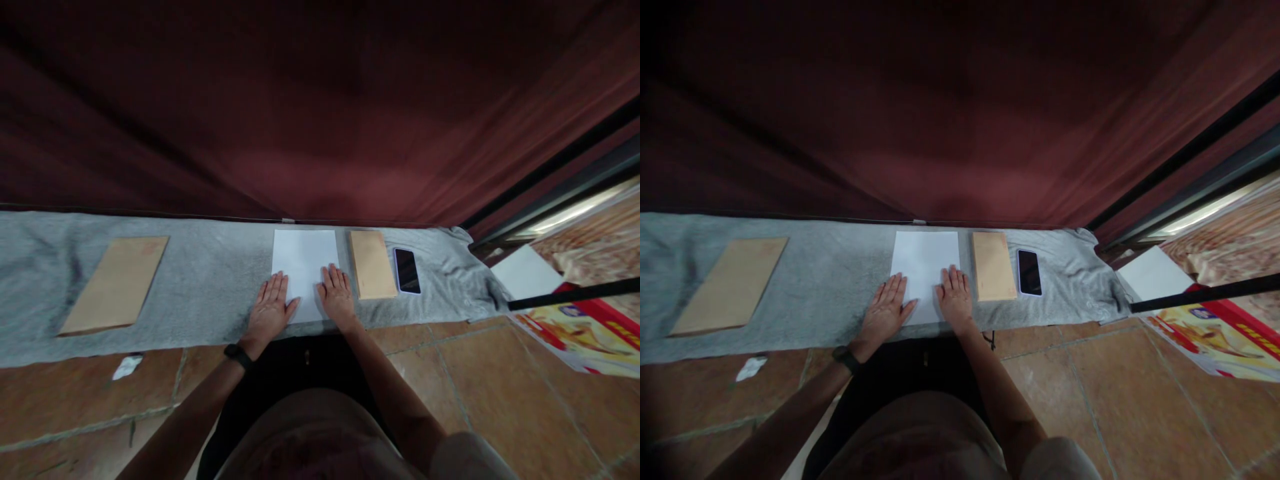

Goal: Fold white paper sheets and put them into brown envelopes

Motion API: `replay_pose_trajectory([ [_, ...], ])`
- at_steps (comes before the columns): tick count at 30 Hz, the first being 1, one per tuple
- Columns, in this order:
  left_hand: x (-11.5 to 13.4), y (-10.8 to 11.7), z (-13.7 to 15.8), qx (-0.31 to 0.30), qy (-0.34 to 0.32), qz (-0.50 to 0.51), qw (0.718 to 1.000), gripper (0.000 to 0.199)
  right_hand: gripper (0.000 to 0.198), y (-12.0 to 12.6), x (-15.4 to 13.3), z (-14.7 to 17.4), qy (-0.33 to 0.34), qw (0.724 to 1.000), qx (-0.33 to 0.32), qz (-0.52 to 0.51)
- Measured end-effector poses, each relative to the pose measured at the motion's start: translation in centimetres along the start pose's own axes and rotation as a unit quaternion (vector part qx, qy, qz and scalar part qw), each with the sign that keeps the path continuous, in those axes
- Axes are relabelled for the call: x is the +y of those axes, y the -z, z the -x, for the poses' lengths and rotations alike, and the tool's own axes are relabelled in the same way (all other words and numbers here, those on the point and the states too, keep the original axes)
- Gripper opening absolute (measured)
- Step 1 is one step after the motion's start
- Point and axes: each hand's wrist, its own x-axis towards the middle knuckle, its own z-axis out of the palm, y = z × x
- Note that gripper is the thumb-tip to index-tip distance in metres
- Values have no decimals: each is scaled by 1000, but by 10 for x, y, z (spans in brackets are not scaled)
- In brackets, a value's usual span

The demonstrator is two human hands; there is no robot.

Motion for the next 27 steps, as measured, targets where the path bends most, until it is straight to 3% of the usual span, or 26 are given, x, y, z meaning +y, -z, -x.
replay_pose_trajectory([
  [9,9,5,6,-10,78,-23,997,70,55,8,-2,26,-1,1000,8,1],
  [17,30,-12,-18,-30,22,7,999,63,51,4,-38,34,55,997,-48,-21],
  [27,23,-3,-15,-95,64,-71,991,71,51,5,-17,45,48,999,6,-8],
])
